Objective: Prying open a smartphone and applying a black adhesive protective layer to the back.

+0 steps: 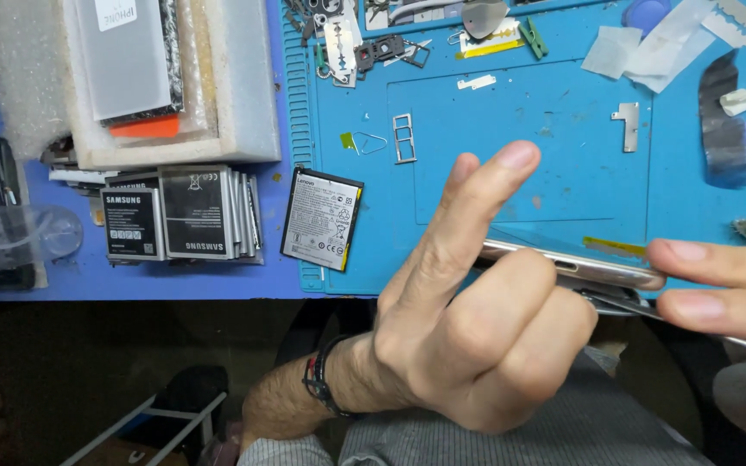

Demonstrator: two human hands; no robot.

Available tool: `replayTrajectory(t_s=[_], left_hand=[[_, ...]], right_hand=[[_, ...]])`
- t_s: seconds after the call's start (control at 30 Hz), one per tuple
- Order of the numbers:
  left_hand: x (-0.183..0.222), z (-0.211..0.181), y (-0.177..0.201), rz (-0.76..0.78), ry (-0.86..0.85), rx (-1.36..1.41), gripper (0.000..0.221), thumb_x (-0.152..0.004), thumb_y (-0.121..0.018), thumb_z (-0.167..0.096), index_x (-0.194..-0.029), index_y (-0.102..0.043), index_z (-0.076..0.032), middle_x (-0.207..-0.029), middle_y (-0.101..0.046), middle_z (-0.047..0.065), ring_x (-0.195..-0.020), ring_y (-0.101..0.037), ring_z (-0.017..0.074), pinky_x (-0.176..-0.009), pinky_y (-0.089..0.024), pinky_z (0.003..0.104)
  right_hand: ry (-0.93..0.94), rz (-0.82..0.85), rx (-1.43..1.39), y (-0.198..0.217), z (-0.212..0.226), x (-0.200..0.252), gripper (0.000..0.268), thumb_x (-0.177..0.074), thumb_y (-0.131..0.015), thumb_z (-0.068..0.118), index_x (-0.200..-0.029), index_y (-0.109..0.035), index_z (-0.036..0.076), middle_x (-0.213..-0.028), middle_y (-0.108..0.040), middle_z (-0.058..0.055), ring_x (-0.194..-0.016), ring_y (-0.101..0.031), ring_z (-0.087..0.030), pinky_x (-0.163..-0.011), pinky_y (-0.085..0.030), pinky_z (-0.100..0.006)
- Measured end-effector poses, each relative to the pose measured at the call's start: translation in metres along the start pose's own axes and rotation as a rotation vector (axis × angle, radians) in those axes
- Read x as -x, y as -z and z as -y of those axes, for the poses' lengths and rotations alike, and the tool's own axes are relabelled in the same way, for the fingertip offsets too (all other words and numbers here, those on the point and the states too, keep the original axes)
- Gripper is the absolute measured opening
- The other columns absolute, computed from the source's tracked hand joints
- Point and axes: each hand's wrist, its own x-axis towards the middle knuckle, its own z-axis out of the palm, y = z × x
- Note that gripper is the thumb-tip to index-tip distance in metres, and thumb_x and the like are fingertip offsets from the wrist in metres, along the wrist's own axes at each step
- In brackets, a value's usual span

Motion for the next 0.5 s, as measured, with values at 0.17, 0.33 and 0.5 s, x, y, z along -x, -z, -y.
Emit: replayTrajectory(t_s=[0.17,0.33,0.5], left_hand=[[-0.004,-0.003,-0.002,-0.026,0.050,-0.008,0.015,-0.111,-0.050,0.005,-0.103,-0.059,-0.004,-0.099,-0.055,0.009,-0.110,-0.081,0.0553,-0.099,-0.079,0.062],[-0.017,0.000,-0.004,0.005,0.056,-0.035,0.016,-0.111,-0.054,0.009,-0.102,-0.060,-0.002,-0.100,-0.057,0.012,-0.111,-0.082,0.0530,-0.100,-0.077,0.054],[-0.029,0.010,-0.009,0.039,0.024,-0.021,0.016,-0.112,-0.054,0.013,-0.102,-0.061,0.002,-0.103,-0.052,0.015,-0.109,-0.080,0.0518,-0.100,-0.073,0.050]], right_hand=[[0.304,-0.454,-0.154,-0.043,0.003,-0.012,0.025,-0.110,-0.049,0.002,-0.123,-0.048,0.023,-0.127,-0.072,-0.007,-0.140,-0.085,-0.035,-0.119,-0.079,-0.032],[0.397,-0.575,-0.161,-0.041,0.043,-0.066,0.005,-0.118,-0.038,0.007,-0.116,-0.041,0.011,-0.116,-0.064,-0.019,-0.121,-0.083,-0.041,-0.112,-0.081,-0.048],[0.381,-0.508,-0.069,-0.016,0.063,-0.078,0.011,-0.127,-0.031,0.010,-0.129,-0.034,0.000,-0.129,-0.056,-0.027,-0.130,-0.079,-0.048,-0.132,-0.070,-0.058]])
